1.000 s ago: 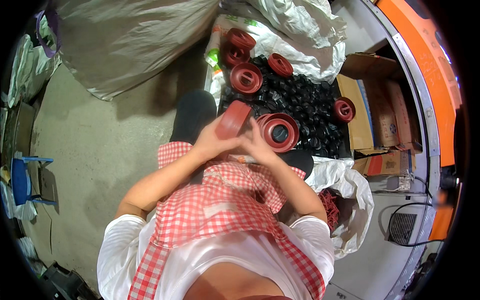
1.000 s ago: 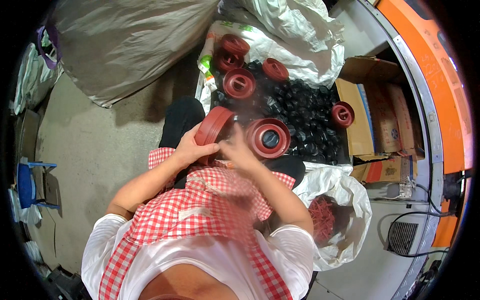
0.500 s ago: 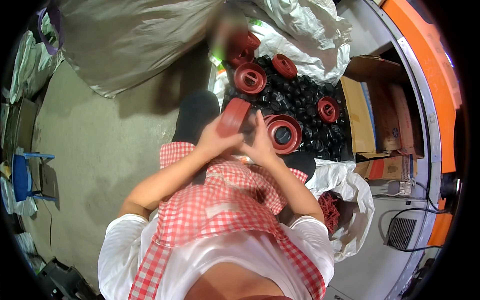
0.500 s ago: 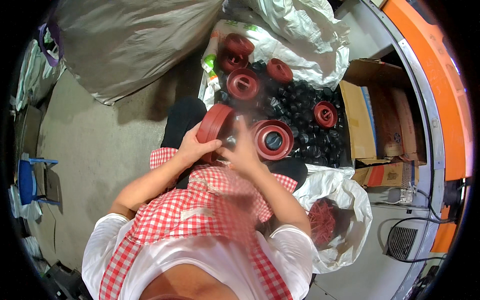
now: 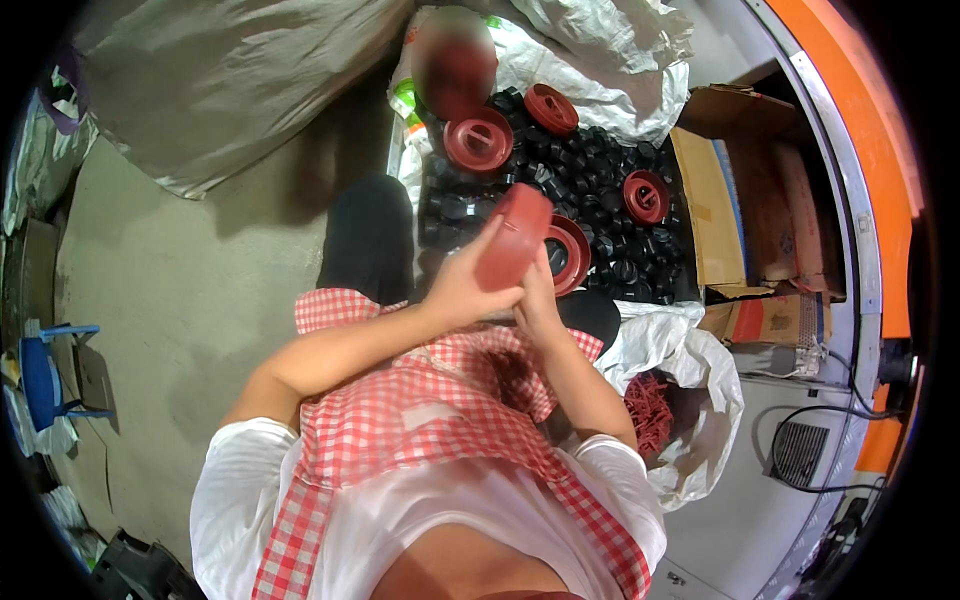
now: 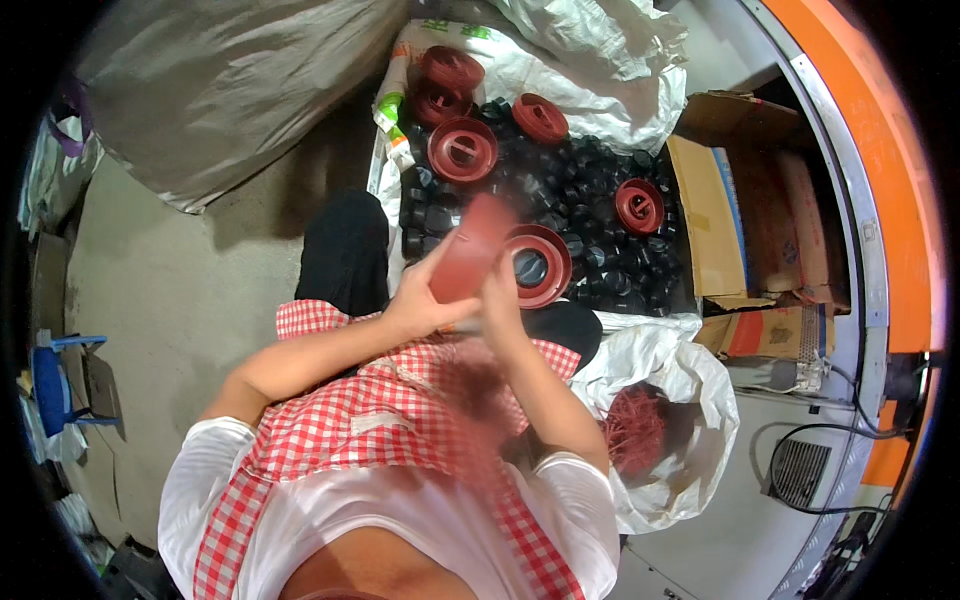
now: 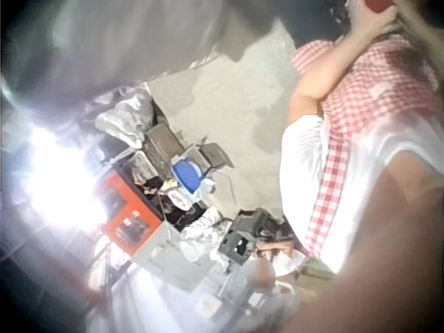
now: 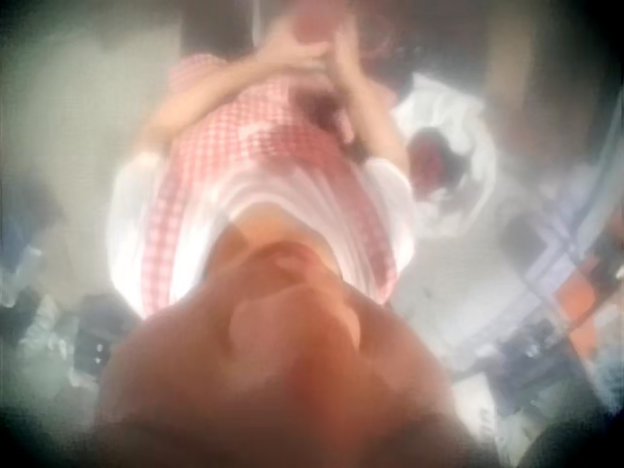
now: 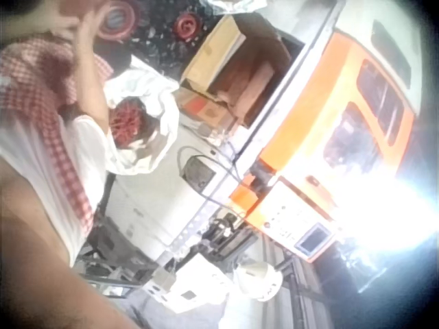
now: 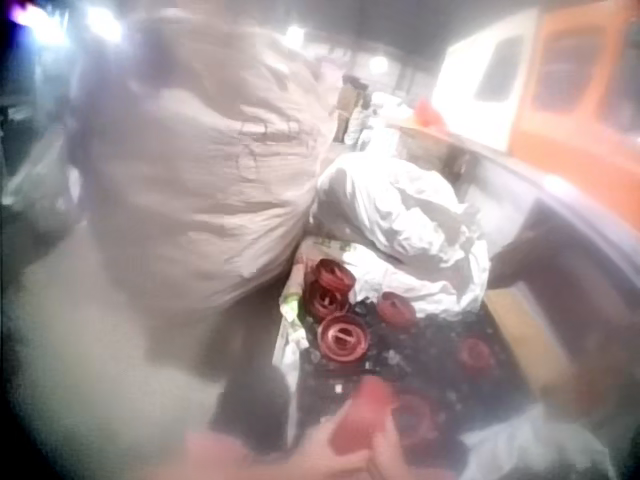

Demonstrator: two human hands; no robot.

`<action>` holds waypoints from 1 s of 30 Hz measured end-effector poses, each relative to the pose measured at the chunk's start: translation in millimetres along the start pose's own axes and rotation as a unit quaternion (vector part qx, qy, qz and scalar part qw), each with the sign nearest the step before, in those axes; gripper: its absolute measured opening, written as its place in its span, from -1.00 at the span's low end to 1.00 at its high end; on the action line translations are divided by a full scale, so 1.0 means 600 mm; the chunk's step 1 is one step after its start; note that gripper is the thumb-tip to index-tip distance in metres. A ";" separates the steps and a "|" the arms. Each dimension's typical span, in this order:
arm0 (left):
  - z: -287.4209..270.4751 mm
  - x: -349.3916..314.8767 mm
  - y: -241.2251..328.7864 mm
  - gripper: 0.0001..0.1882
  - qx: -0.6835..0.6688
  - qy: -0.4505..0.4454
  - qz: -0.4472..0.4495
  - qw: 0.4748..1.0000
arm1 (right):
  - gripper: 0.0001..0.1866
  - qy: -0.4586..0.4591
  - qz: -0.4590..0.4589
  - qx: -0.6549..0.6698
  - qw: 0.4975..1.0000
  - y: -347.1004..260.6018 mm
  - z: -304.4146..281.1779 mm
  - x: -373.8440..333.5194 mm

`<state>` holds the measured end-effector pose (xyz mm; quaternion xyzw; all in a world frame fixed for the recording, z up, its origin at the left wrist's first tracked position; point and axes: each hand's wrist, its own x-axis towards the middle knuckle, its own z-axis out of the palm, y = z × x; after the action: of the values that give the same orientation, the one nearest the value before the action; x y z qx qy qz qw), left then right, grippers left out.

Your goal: The person stacks red plastic industrial parts by hand while sitting on a production floor.

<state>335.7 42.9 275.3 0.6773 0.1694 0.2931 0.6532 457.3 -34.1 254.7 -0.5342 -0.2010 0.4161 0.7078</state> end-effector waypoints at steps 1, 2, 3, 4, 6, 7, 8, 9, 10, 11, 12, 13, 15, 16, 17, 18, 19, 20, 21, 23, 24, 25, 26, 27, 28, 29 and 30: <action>0.008 0.010 -0.008 0.00 0.057 -0.001 0.067 0.996 | -0.57 0.025 0.030 0.056 0.998 -0.021 0.005 -0.005; 0.018 0.020 -0.019 0.03 0.114 -0.005 0.133 0.985 | -0.61 0.097 0.040 0.022 0.994 -0.035 -0.007 0.000; 0.023 0.032 -0.025 0.07 0.172 -0.008 0.196 0.966 | -0.56 0.088 0.001 0.061 0.994 -0.044 -0.030 0.005; 0.020 0.046 -0.033 0.04 0.147 -0.035 0.216 0.965 | -0.52 0.071 -0.087 0.010 0.994 -0.055 -0.063 0.011; 0.041 0.085 -0.101 -0.11 -0.045 0.105 0.063 0.991 | -0.44 0.081 -0.220 -0.125 0.964 -0.078 -0.083 0.014; 0.050 0.103 -0.141 -0.18 -0.140 0.176 -0.015 0.974 | -0.39 0.109 -0.266 -0.207 0.935 -0.094 -0.081 0.012; 0.052 0.124 -0.165 -0.30 -0.104 0.209 -0.085 0.969 | -0.30 0.164 -0.292 -0.329 0.883 -0.077 -0.124 0.013; 0.052 0.145 -0.194 -0.39 -0.067 0.242 -0.157 0.955 | -0.23 0.160 -0.344 -0.497 0.781 -0.071 -0.139 0.016; 0.049 0.159 -0.239 -0.37 -0.073 0.216 -0.217 0.949 | -0.23 0.131 -0.312 -0.593 0.731 -0.060 -0.143 0.020; 0.043 0.167 -0.290 -0.35 -0.079 0.190 -0.276 0.939 | -0.23 0.098 -0.277 -0.680 0.671 -0.041 -0.144 0.026; 0.047 0.176 -0.308 -0.33 -0.084 0.154 -0.335 0.926 | -0.23 0.060 -0.186 -0.710 0.676 -0.014 -0.163 0.038; 0.061 0.174 -0.324 -0.36 -0.104 0.146 -0.373 0.910 | -0.24 0.061 -0.114 -0.695 0.707 0.015 -0.180 0.033; 0.082 0.172 -0.327 -0.36 -0.140 0.135 -0.444 0.875 | -0.22 0.075 -0.137 -0.692 0.705 0.016 -0.187 0.038; 0.086 0.176 -0.351 -0.36 -0.127 0.087 -0.439 0.885 | -0.22 0.080 -0.138 -0.684 0.712 0.014 -0.195 0.046; 0.094 0.167 -0.383 -0.37 -0.203 0.077 -0.440 0.871 | -0.22 0.079 -0.141 -0.676 0.719 0.009 -0.197 0.050; 0.101 0.163 -0.420 -0.38 -0.279 0.071 -0.434 0.854 | -0.22 0.076 -0.147 -0.669 0.725 0.005 -0.199 0.060; 0.107 0.163 -0.442 -0.39 -0.352 0.057 -0.426 0.832 | -0.22 0.090 -0.138 -0.646 0.746 0.003 -0.207 0.068; 0.108 0.166 -0.439 -0.38 -0.356 0.033 -0.420 0.834 | -0.22 0.110 -0.125 -0.619 0.767 0.007 -0.224 0.073; 0.109 0.169 -0.420 -0.38 -0.358 0.003 -0.416 0.836 | -0.22 0.136 -0.110 -0.592 0.787 0.004 -0.239 0.072; 0.115 0.172 -0.391 -0.36 -0.362 -0.016 -0.409 0.838 | -0.25 0.169 -0.091 -0.521 0.832 0.003 -0.266 0.079; 0.119 0.171 -0.383 -0.35 -0.363 -0.006 -0.405 0.839 | -0.26 0.201 -0.076 -0.489 0.846 0.004 -0.279 0.081; 0.121 0.172 -0.375 -0.33 -0.364 0.002 -0.402 0.840 | -0.26 0.232 -0.062 -0.455 0.858 0.005 -0.292 0.082; 0.117 0.178 -0.365 -0.34 -0.337 -0.013 -0.430 0.837 | -0.26 0.243 -0.026 -0.414 0.877 0.006 -0.313 0.085; 0.117 0.188 -0.359 -0.35 -0.312 -0.031 -0.457 0.833 | -0.27 0.248 -0.025 -0.406 0.879 0.013 -0.333 0.085; 0.118 0.199 -0.356 -0.35 -0.285 -0.050 -0.482 0.827 | -0.28 0.254 -0.025 -0.398 0.881 0.022 -0.353 0.085; 0.125 0.201 -0.388 -0.32 -0.287 -0.033 -0.467 0.836 | -0.29 0.250 -0.028 -0.394 0.884 0.025 -0.366 0.094; 0.137 0.196 -0.446 -0.30 -0.289 -0.015 -0.450 0.845 | -0.30 0.237 -0.048 -0.437 0.866 0.026 -0.370 0.103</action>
<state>518.2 74.2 34.5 0.3117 0.3536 -0.0078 0.8819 648.9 -113.6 152.9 -0.8612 -0.2134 0.1118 0.4475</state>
